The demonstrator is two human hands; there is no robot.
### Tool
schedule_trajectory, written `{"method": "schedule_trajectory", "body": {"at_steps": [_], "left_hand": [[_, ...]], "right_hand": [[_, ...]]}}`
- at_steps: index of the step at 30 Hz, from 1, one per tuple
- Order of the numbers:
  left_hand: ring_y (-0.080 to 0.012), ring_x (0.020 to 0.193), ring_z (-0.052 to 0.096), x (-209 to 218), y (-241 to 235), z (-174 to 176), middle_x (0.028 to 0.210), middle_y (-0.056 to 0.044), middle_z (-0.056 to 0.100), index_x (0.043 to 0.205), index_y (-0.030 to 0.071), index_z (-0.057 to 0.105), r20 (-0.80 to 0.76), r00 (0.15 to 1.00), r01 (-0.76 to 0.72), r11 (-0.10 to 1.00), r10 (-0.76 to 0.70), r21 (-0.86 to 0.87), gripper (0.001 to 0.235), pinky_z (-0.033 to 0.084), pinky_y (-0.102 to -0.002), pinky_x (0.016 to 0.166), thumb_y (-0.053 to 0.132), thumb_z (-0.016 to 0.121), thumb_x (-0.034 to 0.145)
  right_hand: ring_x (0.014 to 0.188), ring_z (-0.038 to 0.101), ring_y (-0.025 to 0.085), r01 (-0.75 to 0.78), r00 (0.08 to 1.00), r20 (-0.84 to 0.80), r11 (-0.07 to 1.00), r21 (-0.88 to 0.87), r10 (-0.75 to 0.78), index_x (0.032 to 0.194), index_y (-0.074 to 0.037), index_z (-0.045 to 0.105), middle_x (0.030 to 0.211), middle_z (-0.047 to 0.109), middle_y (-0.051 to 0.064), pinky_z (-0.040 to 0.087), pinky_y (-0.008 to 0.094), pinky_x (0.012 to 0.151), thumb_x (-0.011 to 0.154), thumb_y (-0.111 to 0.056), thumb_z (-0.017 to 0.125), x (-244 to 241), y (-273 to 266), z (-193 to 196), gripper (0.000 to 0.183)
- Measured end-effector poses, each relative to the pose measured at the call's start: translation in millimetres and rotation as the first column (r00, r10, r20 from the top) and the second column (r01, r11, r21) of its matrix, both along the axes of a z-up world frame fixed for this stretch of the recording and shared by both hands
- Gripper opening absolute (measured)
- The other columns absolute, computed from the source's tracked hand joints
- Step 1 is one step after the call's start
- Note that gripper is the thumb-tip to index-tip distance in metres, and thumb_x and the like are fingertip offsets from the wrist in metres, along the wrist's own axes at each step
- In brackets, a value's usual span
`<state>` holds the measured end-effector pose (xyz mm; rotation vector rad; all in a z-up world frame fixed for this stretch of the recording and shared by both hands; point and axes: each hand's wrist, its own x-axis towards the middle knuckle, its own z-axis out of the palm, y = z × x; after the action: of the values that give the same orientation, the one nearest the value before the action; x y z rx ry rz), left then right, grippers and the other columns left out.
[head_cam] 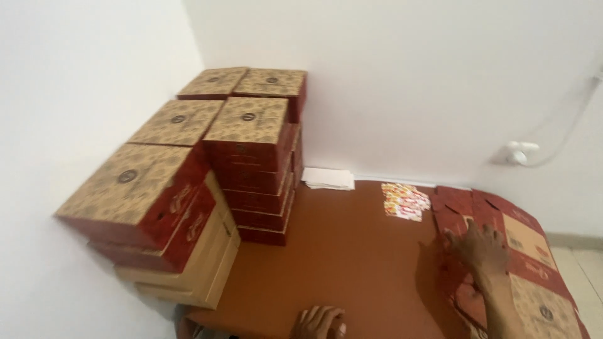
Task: The person assembles flat-packed cardboard boxes by folding the flaps and inserting tabs to form the box structure. They then place small packets inside the assembled boxes and close the lids.
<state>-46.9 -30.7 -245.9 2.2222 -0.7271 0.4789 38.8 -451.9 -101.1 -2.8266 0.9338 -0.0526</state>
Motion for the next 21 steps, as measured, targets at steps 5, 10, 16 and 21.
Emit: {"method": "schedule_trajectory", "body": {"at_steps": [5, 10, 16, 21], "left_hand": [[-0.0173, 0.093, 0.075, -3.2, 3.6, 28.0, 0.108, 0.01, 0.082, 0.11, 0.025, 0.079, 0.05, 0.998, -0.028, 0.999, 0.03, -0.038, 0.037, 0.051, -0.037, 0.077, 0.047, 0.051, 0.104], [-0.0232, 0.106, 0.074, -12.0, 8.1, 55.1, 0.118, 0.003, 0.08, 0.12, 0.022, 0.077, -0.141, 0.99, 0.012, 0.998, -0.004, 0.055, 0.045, 0.054, -0.042, 0.086, 0.053, 0.048, 0.105], [-0.0223, 0.105, 0.072, -14.9, 7.0, 74.5, 0.118, 0.004, 0.08, 0.118, 0.019, 0.076, -0.102, 0.995, 0.024, 0.999, -0.02, 0.036, 0.034, 0.051, -0.041, 0.089, 0.041, 0.053, 0.104], [-0.0229, 0.104, 0.072, -16.0, 5.7, 61.7, 0.116, 0.003, 0.08, 0.118, 0.019, 0.076, -0.184, 0.983, -0.006, 0.998, 0.017, 0.058, 0.039, 0.052, -0.043, 0.085, 0.047, 0.052, 0.104]], "right_hand": [[0.129, 0.065, 0.047, 0.053, 0.996, -0.074, 0.979, 0.197, -0.04, 0.134, -0.014, 0.069, 0.145, 0.06, 0.025, 0.059, 0.064, 0.103, 0.095, -0.065, 0.067, -30.6, 0.5, 9.0, 0.064], [0.134, 0.06, 0.043, -0.041, 0.999, -0.022, 0.999, 0.032, 0.042, 0.121, -0.028, 0.064, 0.145, 0.065, 0.01, 0.043, 0.066, 0.11, 0.095, -0.071, 0.061, -37.0, -12.4, -23.9, 0.051], [0.155, 0.02, 0.06, 0.106, 0.99, 0.093, 0.994, 0.027, -0.108, 0.172, -0.031, 0.014, 0.17, 0.023, 0.036, 0.023, 0.088, 0.112, 0.083, -0.087, 0.049, -29.7, -41.0, -30.2, 0.111], [0.142, 0.046, 0.051, 0.016, 0.999, 0.043, 0.998, 0.053, -0.018, 0.132, -0.013, 0.055, 0.142, 0.055, 0.031, 0.051, 0.07, 0.101, 0.104, -0.069, 0.046, -31.6, -47.9, -42.9, 0.063]]}}
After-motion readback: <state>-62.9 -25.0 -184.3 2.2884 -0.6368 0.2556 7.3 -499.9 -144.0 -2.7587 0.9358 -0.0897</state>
